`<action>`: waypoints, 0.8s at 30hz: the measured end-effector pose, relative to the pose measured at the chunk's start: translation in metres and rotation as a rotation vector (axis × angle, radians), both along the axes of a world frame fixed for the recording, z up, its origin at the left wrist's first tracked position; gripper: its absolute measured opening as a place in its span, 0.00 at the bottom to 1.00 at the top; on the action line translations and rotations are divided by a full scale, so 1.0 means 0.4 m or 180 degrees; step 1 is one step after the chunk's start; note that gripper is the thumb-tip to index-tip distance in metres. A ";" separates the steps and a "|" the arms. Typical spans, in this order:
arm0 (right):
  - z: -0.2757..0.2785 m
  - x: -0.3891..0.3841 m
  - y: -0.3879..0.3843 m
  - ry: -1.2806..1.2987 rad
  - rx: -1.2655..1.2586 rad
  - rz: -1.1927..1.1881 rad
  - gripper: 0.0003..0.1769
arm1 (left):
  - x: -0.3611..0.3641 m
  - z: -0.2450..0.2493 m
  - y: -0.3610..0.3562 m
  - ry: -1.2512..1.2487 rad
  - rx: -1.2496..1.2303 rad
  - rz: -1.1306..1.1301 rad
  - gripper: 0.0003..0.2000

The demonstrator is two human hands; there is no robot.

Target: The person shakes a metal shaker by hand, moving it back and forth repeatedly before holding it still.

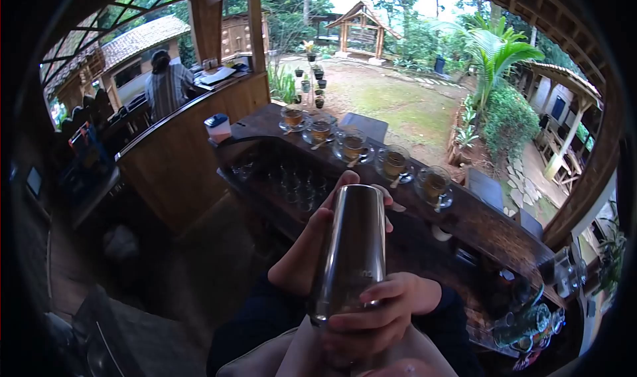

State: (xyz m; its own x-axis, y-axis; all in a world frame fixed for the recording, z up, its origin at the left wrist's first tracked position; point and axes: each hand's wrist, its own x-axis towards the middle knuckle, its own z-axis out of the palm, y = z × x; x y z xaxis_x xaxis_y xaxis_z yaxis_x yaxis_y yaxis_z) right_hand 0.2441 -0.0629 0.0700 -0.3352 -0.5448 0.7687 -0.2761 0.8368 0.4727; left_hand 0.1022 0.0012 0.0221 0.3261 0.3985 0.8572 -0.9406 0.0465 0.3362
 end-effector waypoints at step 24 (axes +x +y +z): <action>-0.072 -0.476 0.166 -0.0060 -0.3395 -0.0116 0.19 | -0.391 -0.138 -0.012 -0.0908 -0.3407 0.0990 0.33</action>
State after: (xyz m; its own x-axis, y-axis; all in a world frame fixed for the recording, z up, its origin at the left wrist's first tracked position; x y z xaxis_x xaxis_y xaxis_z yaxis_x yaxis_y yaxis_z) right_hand 0.0537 0.0035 0.0410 -0.3546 0.4170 0.8369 -0.2421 0.8236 -0.5129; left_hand -0.0543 -0.0037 -0.0332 -0.0656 0.9962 0.0579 -0.9970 -0.0679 0.0375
